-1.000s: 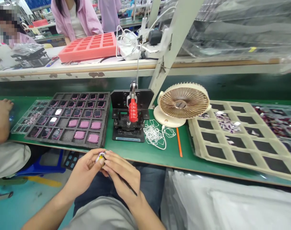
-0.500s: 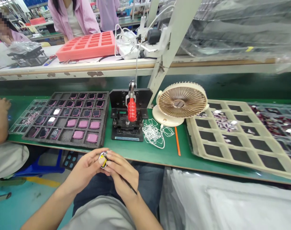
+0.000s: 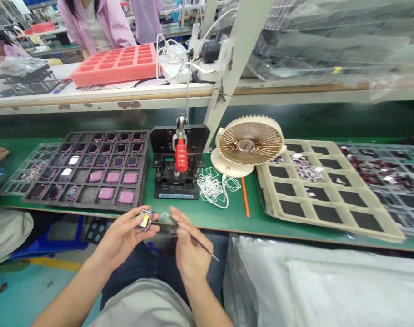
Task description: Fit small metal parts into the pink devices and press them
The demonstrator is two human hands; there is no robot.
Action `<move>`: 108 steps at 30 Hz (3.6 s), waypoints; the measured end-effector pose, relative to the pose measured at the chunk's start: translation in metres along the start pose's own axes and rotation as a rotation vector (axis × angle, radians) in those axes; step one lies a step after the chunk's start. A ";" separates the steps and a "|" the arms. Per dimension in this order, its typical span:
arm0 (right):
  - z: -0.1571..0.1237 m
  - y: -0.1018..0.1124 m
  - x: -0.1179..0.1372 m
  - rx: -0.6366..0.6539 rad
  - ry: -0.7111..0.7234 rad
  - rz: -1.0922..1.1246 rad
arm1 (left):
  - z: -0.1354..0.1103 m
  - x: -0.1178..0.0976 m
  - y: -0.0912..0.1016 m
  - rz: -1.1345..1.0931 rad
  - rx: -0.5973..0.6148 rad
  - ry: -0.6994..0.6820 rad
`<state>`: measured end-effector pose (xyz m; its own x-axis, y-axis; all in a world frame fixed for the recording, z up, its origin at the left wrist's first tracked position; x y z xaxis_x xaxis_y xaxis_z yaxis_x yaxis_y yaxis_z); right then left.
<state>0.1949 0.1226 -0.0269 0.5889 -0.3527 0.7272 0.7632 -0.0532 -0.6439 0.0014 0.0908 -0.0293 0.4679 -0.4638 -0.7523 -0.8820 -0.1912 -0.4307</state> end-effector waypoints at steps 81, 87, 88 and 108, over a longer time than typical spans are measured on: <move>-0.029 -0.065 0.063 0.888 0.072 -1.157 | 0.007 0.040 -0.023 0.084 0.054 -0.076; -0.032 -0.073 0.066 0.934 0.161 -1.157 | 0.003 0.037 -0.014 0.106 -0.021 -0.123; -0.033 -0.074 0.067 0.935 0.167 -1.159 | 0.003 0.036 -0.014 0.109 -0.027 -0.131; -0.036 -0.048 0.051 0.795 0.073 -1.189 | 0.010 0.044 -0.016 0.190 -0.003 -0.263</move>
<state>0.1792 0.0735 0.0327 -0.4905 -0.5179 0.7009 0.7422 0.1732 0.6474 0.0367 0.0815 -0.0607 0.2933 -0.2523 -0.9221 -0.9548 -0.1253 -0.2694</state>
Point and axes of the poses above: each hand's wrist, its own z-axis towards the middle knuckle, its own y-axis out of the back of the hand, x = y × z, the point moved 9 cm from there along z, towards the middle knuckle, and after that the axes turned 12 degrees about z, right-handed, at the moved point
